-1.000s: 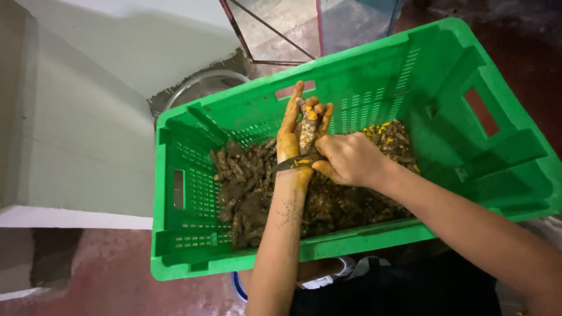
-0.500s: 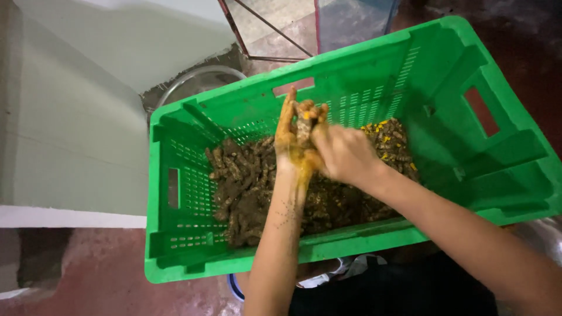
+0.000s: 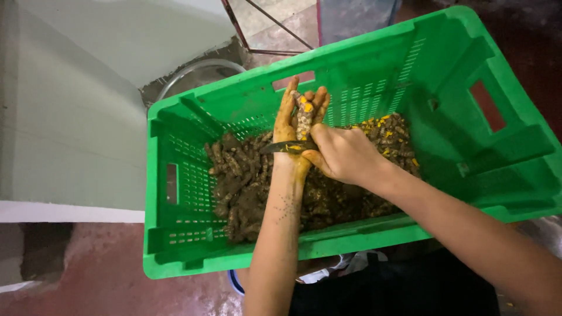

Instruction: Scraping the skin off turmeric roots using a small knife inside a green plastic crate

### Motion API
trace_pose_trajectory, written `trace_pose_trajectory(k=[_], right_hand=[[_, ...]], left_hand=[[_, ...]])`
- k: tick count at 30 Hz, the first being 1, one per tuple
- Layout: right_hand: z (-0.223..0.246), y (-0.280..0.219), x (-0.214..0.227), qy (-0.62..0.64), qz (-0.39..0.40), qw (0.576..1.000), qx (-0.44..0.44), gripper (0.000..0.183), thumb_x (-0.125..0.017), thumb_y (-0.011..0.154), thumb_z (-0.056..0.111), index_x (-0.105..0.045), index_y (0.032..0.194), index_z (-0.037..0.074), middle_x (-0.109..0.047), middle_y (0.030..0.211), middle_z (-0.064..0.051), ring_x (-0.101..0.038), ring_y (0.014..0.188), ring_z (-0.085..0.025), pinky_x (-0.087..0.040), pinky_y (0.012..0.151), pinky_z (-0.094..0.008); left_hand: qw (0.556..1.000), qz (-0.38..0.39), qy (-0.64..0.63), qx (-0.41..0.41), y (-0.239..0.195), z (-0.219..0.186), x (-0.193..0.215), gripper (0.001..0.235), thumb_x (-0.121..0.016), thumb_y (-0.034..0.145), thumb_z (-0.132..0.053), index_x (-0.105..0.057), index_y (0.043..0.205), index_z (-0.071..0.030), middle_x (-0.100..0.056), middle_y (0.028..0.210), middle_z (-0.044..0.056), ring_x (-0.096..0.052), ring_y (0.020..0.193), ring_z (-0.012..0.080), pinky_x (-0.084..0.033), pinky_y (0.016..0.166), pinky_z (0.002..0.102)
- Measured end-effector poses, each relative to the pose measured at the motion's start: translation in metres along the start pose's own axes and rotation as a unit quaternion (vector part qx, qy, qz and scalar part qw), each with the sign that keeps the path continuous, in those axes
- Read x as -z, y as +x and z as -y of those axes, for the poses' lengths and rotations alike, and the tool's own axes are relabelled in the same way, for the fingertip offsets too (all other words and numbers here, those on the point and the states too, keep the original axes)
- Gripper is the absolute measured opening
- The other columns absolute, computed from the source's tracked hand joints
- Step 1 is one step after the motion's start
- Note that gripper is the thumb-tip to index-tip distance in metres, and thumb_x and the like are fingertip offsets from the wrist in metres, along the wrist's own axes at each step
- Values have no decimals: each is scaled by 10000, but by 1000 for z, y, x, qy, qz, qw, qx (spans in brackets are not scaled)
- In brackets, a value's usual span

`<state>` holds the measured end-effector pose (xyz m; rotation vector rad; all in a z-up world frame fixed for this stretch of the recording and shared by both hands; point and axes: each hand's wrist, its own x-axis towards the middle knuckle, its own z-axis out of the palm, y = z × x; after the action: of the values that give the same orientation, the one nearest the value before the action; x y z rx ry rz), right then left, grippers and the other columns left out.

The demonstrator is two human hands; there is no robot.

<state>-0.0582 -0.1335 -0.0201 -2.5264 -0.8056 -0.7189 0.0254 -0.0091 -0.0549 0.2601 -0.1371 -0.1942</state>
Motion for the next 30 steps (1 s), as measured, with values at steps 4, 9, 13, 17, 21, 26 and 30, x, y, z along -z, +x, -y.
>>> trace_pose_trajectory(k=[4,9,13,17,21,26,30], right_hand=[[2,6,6,-10,-8,1000,-7,486,-371,1066,542,-512,1062,77,-588,718,-94,-697,676,-353,-545,528,-504],[-9,6,-3,-78,-41,996,12,537,-317,1073,586,-513,1073,85,-537,752,-66,-664,661,-309,-559,544,-442],[-9,9,1,-90,-48,995,20,544,-299,1082,578,-513,1083,77,-533,764,-49,-666,660,-284,-557,537,-406],[-17,8,-8,-108,-48,993,12,471,-396,1061,539,-525,1079,86,-535,779,-69,-669,692,-320,-549,537,-457],[-41,8,0,-80,-6,994,-73,532,-425,1094,499,-530,1211,-10,-666,899,-185,-721,754,-396,-583,617,-529],[-28,4,20,119,78,981,-134,347,-423,1050,323,-447,1251,41,-645,1067,-264,-666,887,-540,-532,715,-656],[-31,6,5,236,25,962,-136,270,-558,1067,301,-542,1217,77,-675,1111,-172,-672,1052,-446,-591,775,-516]], left_hand=[[1000,-5,8,14,3,-2,7,450,-606,1025,-88,-532,1467,-43,-719,1013,259,-668,1144,472,-438,1140,625],[999,-50,12,17,-5,-6,-7,436,-606,1030,-96,-543,1460,-63,-698,976,223,-684,1126,437,-476,1127,581],[998,-68,7,11,-5,-4,0,427,-609,1026,-118,-562,1450,-95,-688,982,199,-681,1137,419,-474,1137,568],[993,-119,1,-12,-12,0,-3,422,-582,1025,-107,-571,1447,-108,-662,920,184,-684,1118,396,-437,1178,551],[982,-188,19,-5,-18,2,-9,458,-591,993,-115,-565,1450,-121,-675,993,206,-615,1255,429,-443,1165,538],[987,-158,22,7,-2,-12,18,396,-543,1044,-159,-564,1424,-51,-620,1354,231,-547,1362,388,-457,1120,454],[996,-84,13,21,-11,-10,-11,507,-458,1084,-258,-436,1528,-14,-452,1555,233,-411,1475,366,-356,1206,491]])
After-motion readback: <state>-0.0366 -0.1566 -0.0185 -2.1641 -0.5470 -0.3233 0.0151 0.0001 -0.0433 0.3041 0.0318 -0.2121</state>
